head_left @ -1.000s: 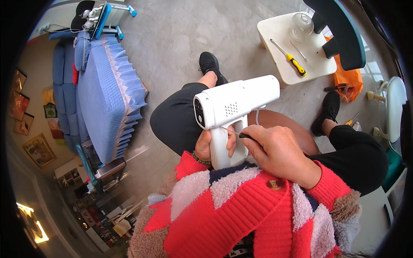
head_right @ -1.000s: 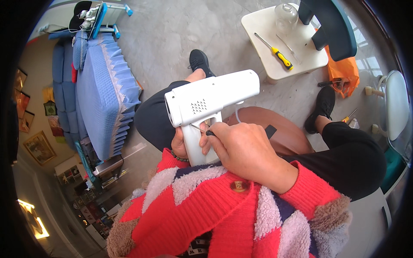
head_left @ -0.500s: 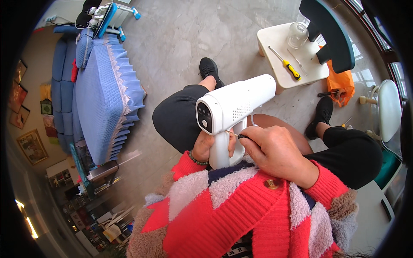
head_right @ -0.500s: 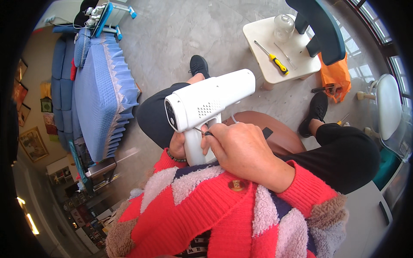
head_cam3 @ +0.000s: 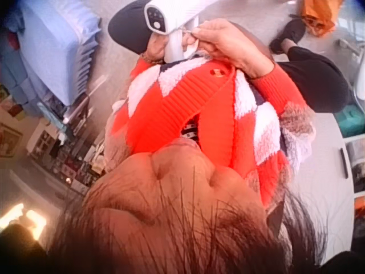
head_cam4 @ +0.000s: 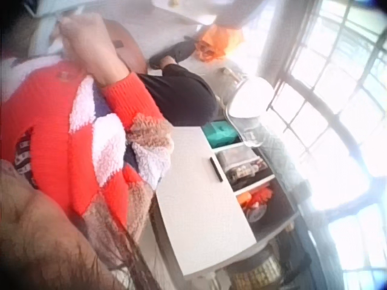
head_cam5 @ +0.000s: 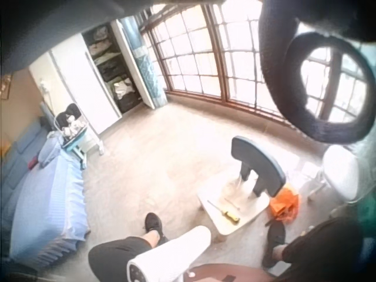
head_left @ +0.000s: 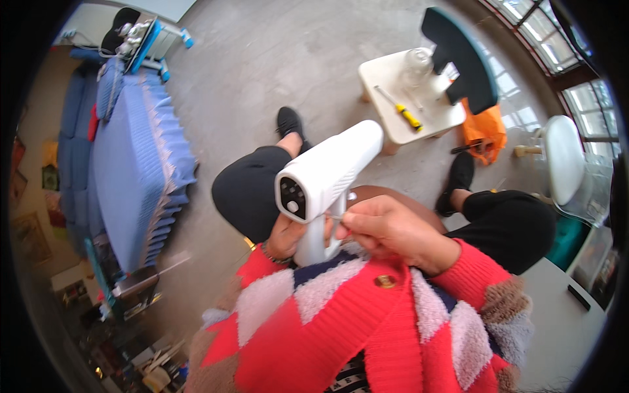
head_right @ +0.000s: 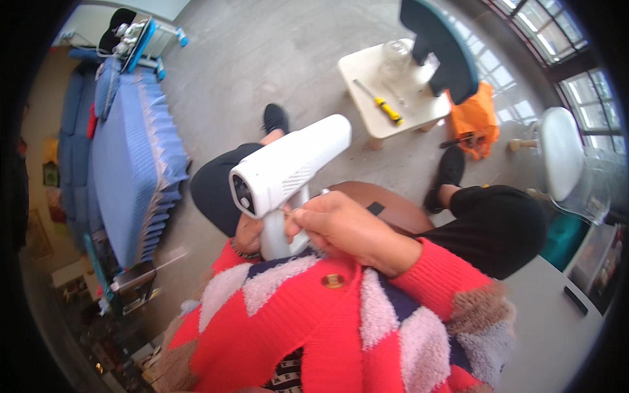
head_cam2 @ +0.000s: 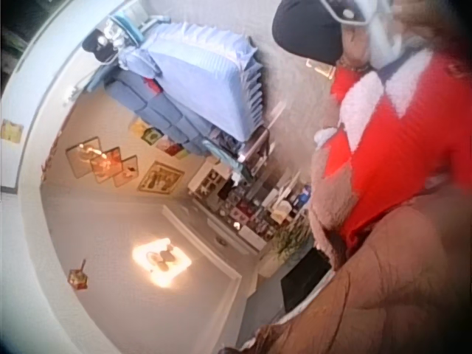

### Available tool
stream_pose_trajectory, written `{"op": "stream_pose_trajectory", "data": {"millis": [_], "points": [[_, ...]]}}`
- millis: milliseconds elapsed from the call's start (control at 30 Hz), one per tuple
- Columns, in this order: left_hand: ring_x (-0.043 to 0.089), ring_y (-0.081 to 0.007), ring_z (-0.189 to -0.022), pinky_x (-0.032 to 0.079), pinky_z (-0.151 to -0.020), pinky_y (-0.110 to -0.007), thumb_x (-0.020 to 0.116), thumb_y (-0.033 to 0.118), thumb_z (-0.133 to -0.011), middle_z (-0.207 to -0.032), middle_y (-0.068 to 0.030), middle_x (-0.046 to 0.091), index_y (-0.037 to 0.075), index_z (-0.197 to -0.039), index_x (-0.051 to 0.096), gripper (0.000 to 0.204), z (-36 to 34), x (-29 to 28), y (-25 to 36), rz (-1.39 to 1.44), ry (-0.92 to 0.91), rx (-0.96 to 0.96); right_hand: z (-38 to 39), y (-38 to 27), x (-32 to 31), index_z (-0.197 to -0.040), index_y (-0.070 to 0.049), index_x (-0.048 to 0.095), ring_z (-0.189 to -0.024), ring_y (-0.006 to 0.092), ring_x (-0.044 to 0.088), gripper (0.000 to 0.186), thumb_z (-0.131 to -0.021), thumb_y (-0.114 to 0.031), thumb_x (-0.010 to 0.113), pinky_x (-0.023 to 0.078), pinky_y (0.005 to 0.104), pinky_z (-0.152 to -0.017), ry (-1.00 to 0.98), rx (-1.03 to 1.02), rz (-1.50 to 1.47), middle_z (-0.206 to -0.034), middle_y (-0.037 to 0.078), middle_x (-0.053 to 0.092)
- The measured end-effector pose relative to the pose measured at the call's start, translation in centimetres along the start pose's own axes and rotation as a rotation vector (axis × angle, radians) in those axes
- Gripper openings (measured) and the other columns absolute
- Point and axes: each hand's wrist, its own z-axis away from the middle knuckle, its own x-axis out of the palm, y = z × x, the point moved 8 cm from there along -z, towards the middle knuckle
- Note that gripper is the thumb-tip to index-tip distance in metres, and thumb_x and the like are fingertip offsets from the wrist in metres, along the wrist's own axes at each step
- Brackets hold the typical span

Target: The person sits on the floor and uses a screwdriver to repeatedly loosen and tighten screws on a white handheld electronic device. They rotate the device to access different screw locations and switch between two screwdrivers during the process.

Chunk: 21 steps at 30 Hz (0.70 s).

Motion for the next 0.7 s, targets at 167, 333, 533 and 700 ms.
{"op": "stream_pose_trajectory", "data": {"millis": [167,333,533,700], "points": [[0.063,-0.0185,-0.074,0.052,-0.068,-0.03,0.058,0.036,-0.092,-0.094,-0.0116,0.063,-0.001,-0.12,0.052,0.047,0.2,0.1,-0.1,-0.019,-0.001,-0.074,0.5,1.2,0.4,-0.08,-0.001,0.062,-0.039,0.0032,0.02,0.029,-0.098,-0.021,0.05,0.014,0.0223,-0.036,-0.08,0.118,-0.346,-0.049,-0.007,0.031],[0.064,-0.0189,-0.078,0.052,-0.07,-0.031,0.055,0.03,-0.095,-0.104,-0.0142,0.062,-0.002,-0.134,0.04,0.053,0.3,0.8,0.3,-0.146,-0.089,-0.002,-0.2,2.7,0.7,-0.076,-0.001,0.06,-0.038,0.0039,0.02,0.029,-0.097,-0.02,0.05,0.016,0.0224,-0.035,-0.063,0.092,-0.404,-0.048,-0.007,0.032],[0.064,-0.0209,-0.074,0.053,-0.065,-0.031,0.057,0.043,-0.092,-0.097,-0.0158,0.062,-0.002,-0.137,0.036,0.067,0.1,1.5,0.3,-0.104,-0.107,0.01,-1.0,0.2,-0.1,-0.074,-0.002,0.059,-0.042,0.0159,0.043,0.027,-0.094,-0.018,0.051,0.041,0.0328,-0.045,0.175,-0.361,0.347,-0.051,0.005,0.051],[0.062,-0.019,-0.068,0.051,-0.06,-0.03,0.058,0.049,-0.089,-0.09,-0.0139,0.061,-0.002,-0.134,0.038,0.071,0.0,2.0,0.6,-0.096,-0.063,0.032,1.3,-2.5,1.5,-0.072,-0.001,0.056,-0.062,0.0348,0.065,0.021,-0.087,-0.016,0.054,0.051,0.043,-0.058,0.301,-0.697,0.968,-0.065,0.015,0.064]]}}
